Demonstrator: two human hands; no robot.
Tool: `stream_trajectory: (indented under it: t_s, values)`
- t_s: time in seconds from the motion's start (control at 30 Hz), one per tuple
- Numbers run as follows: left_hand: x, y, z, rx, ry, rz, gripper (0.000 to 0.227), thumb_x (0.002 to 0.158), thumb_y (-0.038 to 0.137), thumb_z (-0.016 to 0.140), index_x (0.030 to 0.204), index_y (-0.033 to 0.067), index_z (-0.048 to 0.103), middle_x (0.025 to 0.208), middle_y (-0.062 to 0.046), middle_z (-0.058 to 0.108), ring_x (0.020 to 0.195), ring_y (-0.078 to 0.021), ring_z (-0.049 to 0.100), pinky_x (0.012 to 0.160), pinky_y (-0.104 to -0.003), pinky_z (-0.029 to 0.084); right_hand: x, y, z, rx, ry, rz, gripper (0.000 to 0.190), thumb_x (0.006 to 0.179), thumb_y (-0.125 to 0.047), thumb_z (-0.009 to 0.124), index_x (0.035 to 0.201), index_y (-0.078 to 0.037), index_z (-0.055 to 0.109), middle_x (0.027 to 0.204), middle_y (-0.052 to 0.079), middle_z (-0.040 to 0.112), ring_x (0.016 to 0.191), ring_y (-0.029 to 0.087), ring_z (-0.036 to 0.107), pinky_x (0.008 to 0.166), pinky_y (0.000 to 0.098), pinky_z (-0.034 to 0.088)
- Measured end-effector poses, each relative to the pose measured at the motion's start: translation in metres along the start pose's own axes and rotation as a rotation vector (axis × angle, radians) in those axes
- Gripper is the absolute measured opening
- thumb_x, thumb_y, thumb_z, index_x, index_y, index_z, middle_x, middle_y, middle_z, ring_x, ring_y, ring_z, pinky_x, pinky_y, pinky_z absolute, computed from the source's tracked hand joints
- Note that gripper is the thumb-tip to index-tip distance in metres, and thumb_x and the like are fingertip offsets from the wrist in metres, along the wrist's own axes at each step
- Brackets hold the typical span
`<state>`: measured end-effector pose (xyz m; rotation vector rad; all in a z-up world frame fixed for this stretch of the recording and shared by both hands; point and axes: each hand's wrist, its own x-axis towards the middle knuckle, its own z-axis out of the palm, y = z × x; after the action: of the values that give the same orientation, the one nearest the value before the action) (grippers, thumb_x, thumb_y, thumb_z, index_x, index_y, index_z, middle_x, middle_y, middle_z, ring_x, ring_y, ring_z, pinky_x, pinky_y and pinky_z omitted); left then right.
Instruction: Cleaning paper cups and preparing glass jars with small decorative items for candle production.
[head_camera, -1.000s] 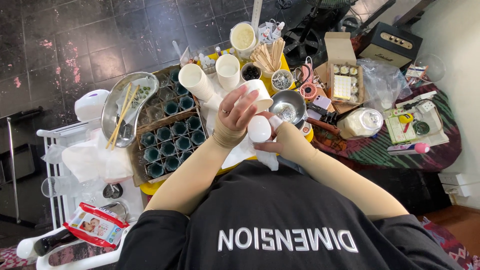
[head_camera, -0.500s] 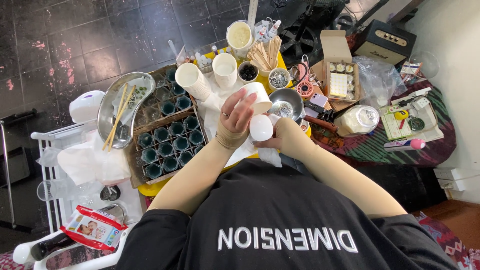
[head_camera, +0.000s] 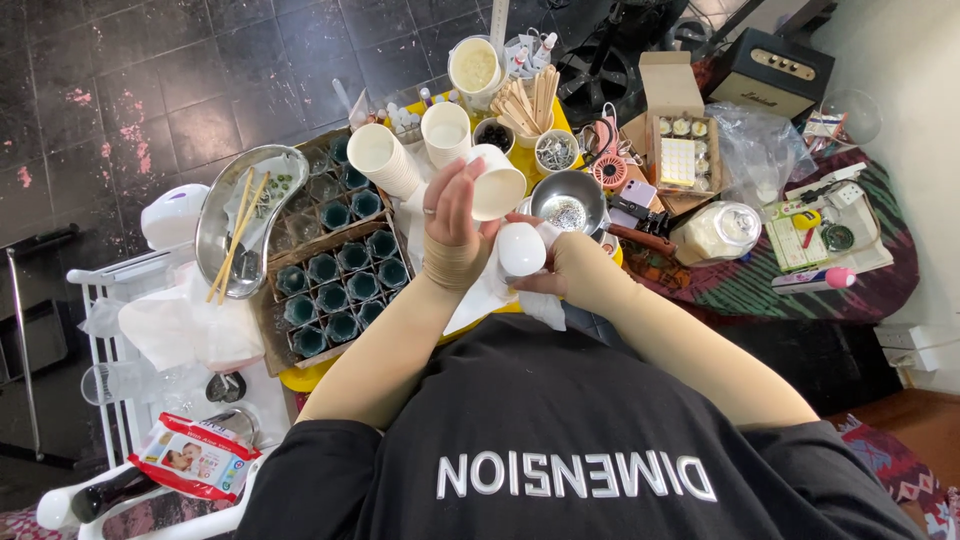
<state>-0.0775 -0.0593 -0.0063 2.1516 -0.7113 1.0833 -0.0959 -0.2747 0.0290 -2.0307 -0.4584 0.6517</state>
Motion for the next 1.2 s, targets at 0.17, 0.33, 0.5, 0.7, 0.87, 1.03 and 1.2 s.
stream_trajectory:
  t_s: [0.17, 0.33, 0.5, 0.7, 0.87, 1.03, 1.2]
  values:
    - [0.011, 0.005, -0.017, -0.029, -0.042, -0.135, 0.109, 0.075, -0.001, 0.088, 0.159, 0.0073, 0.017, 0.146, -0.017, 0.051, 0.139, -0.0420, 0.048, 0.118, -0.049, 0.046, -0.009, -0.006, -0.010, 0.176, -0.024, -0.081, 0.056, 0.081, -0.020, 0.085, 0.130, -0.008, 0.063, 0.121, -0.002, 0.068, 0.097, 0.010, 0.071, 0.088, 0.0283, 0.056]
    - [0.014, 0.008, -0.047, -0.174, -0.128, -0.339, 0.111, 0.078, 0.001, 0.088, 0.160, 0.0051, 0.013, 0.147, -0.021, 0.050, 0.136, -0.0359, 0.054, 0.116, -0.045, 0.048, -0.032, -0.015, -0.049, 0.066, 0.018, 0.125, 0.077, 0.078, -0.016, 0.087, 0.147, -0.013, 0.054, 0.089, 0.004, 0.072, 0.081, 0.010, 0.064, 0.078, 0.0258, 0.050]
    - [0.026, 0.016, -0.081, -0.620, -0.235, -0.385, 0.093, 0.086, 0.001, 0.086, 0.154, 0.0134, 0.023, 0.151, -0.016, 0.053, 0.140, -0.0279, 0.057, 0.120, -0.040, 0.046, -0.052, -0.029, -0.076, 0.366, 0.289, 0.028, 0.032, 0.086, -0.010, 0.079, 0.115, -0.002, 0.070, 0.082, -0.003, 0.066, 0.076, 0.006, 0.061, 0.069, 0.0239, 0.050]
    - [0.039, 0.037, -0.102, -1.025, -0.442, -0.606, 0.068, 0.090, 0.004, 0.081, 0.147, 0.0080, 0.045, 0.142, -0.012, 0.060, 0.133, -0.0207, 0.058, 0.117, -0.039, 0.047, -0.052, -0.079, -0.052, 0.046, 0.508, -0.536, 0.035, 0.086, 0.004, 0.078, 0.117, -0.008, 0.067, 0.106, 0.003, 0.065, 0.102, 0.016, 0.065, 0.092, 0.0292, 0.055]
    - [0.037, 0.047, -0.098, -1.297, -0.425, -0.694, 0.057, 0.099, 0.016, 0.068, 0.149, 0.0054, 0.041, 0.142, -0.011, 0.057, 0.135, -0.0200, 0.055, 0.117, -0.038, 0.045, -0.023, -0.089, -0.031, -0.402, 0.243, -0.949, 0.033, 0.081, -0.004, 0.075, 0.111, -0.013, 0.065, 0.118, 0.007, 0.066, 0.114, 0.030, 0.067, 0.100, 0.0423, 0.056]
    - [0.023, 0.049, -0.093, -1.327, -0.360, -0.718, 0.048, 0.108, 0.028, 0.054, 0.147, 0.0031, 0.041, 0.143, -0.014, 0.056, 0.137, -0.0236, 0.056, 0.121, -0.039, 0.044, -0.017, -0.100, -0.018, -0.535, 0.075, -1.024, 0.033, 0.081, -0.009, 0.075, 0.113, -0.012, 0.065, 0.125, 0.010, 0.064, 0.116, 0.034, 0.065, 0.098, 0.0437, 0.054]
    - [0.042, 0.058, -0.101, -1.391, -0.325, -0.820, 0.039, 0.112, 0.036, 0.046, 0.136, 0.0053, 0.044, 0.135, -0.022, 0.063, 0.125, -0.0270, 0.064, 0.112, -0.041, 0.051, -0.018, -0.095, -0.007, -0.676, 0.077, -0.903, 0.039, 0.073, -0.005, 0.069, 0.111, -0.013, 0.066, 0.117, 0.007, 0.067, 0.114, 0.036, 0.066, 0.097, 0.0443, 0.052]
